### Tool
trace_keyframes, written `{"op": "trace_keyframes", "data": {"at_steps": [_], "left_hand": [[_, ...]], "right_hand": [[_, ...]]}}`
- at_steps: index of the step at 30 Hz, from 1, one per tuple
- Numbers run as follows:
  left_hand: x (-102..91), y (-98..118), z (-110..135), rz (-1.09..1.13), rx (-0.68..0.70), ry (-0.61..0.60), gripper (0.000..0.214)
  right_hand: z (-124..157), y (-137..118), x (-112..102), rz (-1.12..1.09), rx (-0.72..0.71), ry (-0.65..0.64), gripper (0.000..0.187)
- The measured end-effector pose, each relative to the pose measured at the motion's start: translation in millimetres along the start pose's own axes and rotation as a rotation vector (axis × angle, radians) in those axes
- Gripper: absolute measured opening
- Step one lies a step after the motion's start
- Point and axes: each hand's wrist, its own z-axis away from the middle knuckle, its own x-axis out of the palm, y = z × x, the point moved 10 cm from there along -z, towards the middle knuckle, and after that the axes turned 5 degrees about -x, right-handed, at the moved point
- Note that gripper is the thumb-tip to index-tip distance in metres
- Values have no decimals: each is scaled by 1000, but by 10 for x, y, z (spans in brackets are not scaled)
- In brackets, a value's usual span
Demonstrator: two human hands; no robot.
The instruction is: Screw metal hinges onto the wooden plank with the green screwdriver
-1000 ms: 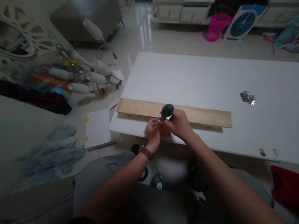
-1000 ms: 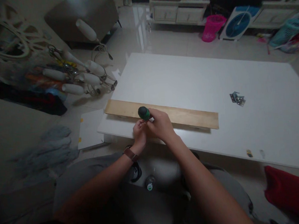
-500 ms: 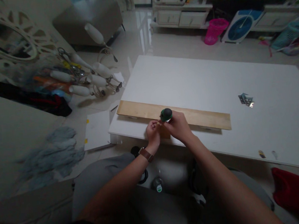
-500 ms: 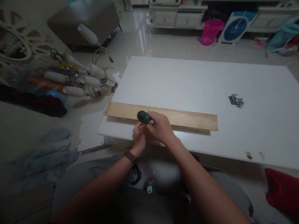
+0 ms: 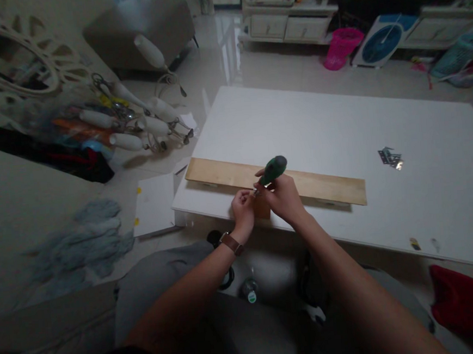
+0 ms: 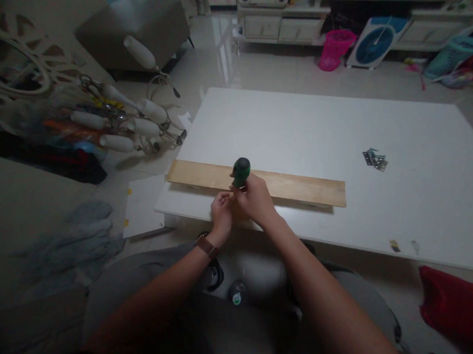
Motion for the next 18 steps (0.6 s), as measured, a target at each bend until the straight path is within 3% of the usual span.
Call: {"op": "trace_keyframes", "data": {"at_steps": [4,11,18], "left_hand": [[8,21,15,-6,-5,-3,25],[8,31,20,-3,-41,15,19],[-13,47,29,-39,-35,41,10]], "right_hand": [[-3,41,0,-64,53,0,30],[7,-21,67,-116,16,-121,38],[9,-87,80,-15,-46,-119,35]]}}
